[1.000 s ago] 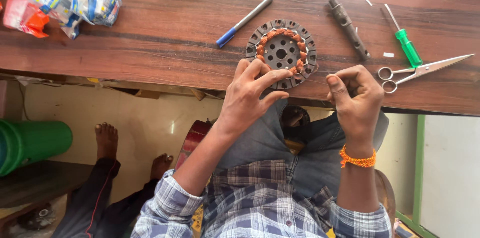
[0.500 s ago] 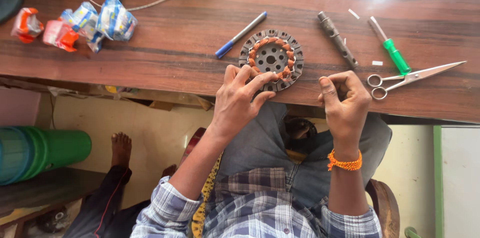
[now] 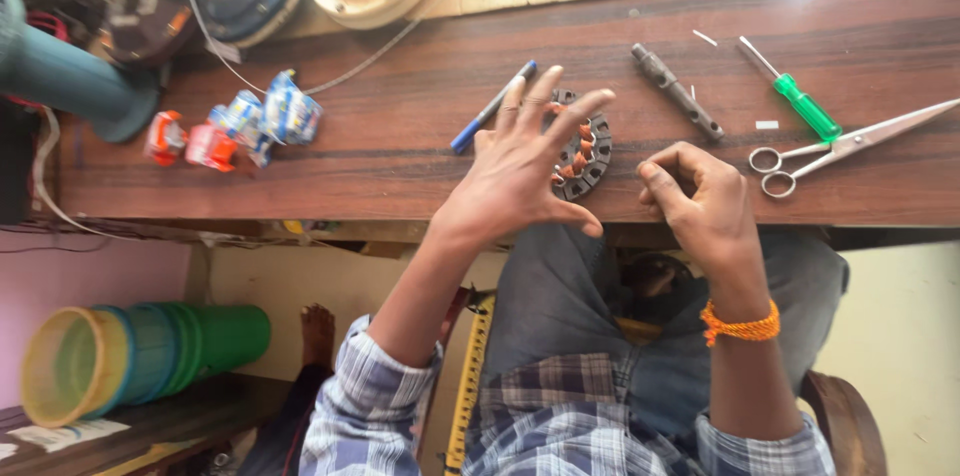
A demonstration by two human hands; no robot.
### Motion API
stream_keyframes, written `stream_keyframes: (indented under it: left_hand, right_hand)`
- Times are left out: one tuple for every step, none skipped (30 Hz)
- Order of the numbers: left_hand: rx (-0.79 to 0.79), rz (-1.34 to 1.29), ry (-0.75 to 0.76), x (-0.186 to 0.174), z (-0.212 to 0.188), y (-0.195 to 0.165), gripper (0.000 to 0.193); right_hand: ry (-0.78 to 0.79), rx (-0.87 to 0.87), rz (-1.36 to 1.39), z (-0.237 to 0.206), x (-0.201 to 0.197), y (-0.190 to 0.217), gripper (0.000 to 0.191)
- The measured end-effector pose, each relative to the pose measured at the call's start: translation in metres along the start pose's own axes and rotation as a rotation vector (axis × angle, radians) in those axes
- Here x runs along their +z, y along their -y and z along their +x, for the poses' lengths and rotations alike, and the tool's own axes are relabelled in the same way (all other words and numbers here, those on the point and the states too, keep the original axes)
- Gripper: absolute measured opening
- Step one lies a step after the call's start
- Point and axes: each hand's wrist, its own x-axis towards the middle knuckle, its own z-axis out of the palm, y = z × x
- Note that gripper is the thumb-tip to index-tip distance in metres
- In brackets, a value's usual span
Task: The person works on a circular stator with copper windings, using scissors to trim a wire and then inserting and adjusting the wire into the stator slots. The person repeatedly handles the stator and wire, making small adjustments.
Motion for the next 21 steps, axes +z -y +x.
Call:
stream_keyframes:
  left_hand:
    - [-0.022,0.081,0.083,-0.002,0.009,-0.003,0.134]
    - [-0.048,0.163,0.161,-0.004,0.017,-0.005,0.134]
    - [-0.078,0.242,0.237,-0.006,0.024,-0.006,0.134]
    - [-0.084,0.247,0.284,-0.008,0.03,-0.005,0.135]
    - [-0.088,0.251,0.335,-0.009,0.037,-0.004,0.136]
    - [-0.09,0.255,0.388,-0.009,0.041,-0.002,0.136]
    - [-0.101,0.252,0.392,-0.01,0.044,0.002,0.136]
    - [-0.111,0.249,0.398,-0.009,0.045,0.005,0.136]
    - [-0.124,0.244,0.405,-0.008,0.046,0.008,0.135]
    - [-0.127,0.253,0.417,-0.007,0.046,0.009,0.136]
    - [-0.13,0.262,0.429,-0.005,0.045,0.01,0.137]
    - [-0.133,0.27,0.44,-0.004,0.045,0.011,0.139]
    - [-0.15,0.264,0.428,-0.004,0.045,0.01,0.137]
    - [-0.165,0.255,0.415,-0.004,0.045,0.008,0.136]
    - [-0.181,0.242,0.401,-0.005,0.045,0.005,0.135]
    - [-0.174,0.246,0.388,-0.007,0.046,0.002,0.134]
    - [-0.166,0.252,0.375,-0.011,0.046,0.0,0.132]
    - [-0.157,0.257,0.362,-0.014,0.045,-0.003,0.131]
    - [-0.145,0.252,0.333,-0.017,0.042,-0.006,0.129]
    - [-0.133,0.245,0.306,-0.019,0.038,-0.009,0.128]
    - [-0.121,0.236,0.289,-0.021,0.034,-0.012,0.126]
  right_hand:
    - [0.01,0.007,0.015,0.002,-0.001,0.0,0.017]
    - [0.022,0.009,0.028,0.003,-0.001,0.0,0.017]
    - [0.036,0.012,0.04,0.004,-0.001,0.0,0.018]
    - [0.039,-0.002,0.024,0.004,-0.001,-0.001,0.017]
    - [0.039,-0.012,0.009,0.004,0.0,-0.003,0.017]
    - [0.035,-0.018,-0.006,0.004,0.0,-0.004,0.017]
    - [0.044,-0.035,-0.001,0.004,-0.001,-0.005,0.017]
    - [0.052,-0.05,0.004,0.005,-0.001,-0.007,0.018]
    - [0.062,-0.063,0.007,0.005,-0.002,-0.007,0.018]
    - [0.063,-0.052,0.002,0.006,-0.003,-0.008,0.018]
    - [0.063,-0.04,-0.003,0.006,-0.004,-0.008,0.018]
    - [0.063,-0.028,-0.009,0.007,-0.004,-0.008,0.018]
    - [0.06,-0.028,0.017,0.008,-0.004,-0.008,0.018]
    - [0.058,-0.027,0.04,0.009,-0.003,-0.007,0.019]
    - [0.056,-0.026,0.059,0.01,-0.003,-0.006,0.019]
    - [0.044,-0.024,0.053,0.011,-0.001,-0.005,0.018]
    - [0.032,-0.022,0.046,0.012,0.001,-0.004,0.018]
    - [0.018,-0.02,0.04,0.013,0.004,-0.003,0.017]
    - [-0.011,-0.029,0.078,0.013,0.005,-0.003,0.017]
    - [-0.039,-0.034,0.114,0.013,0.005,-0.002,0.017]
    - [-0.068,-0.031,0.152,0.011,0.005,-0.002,0.017]
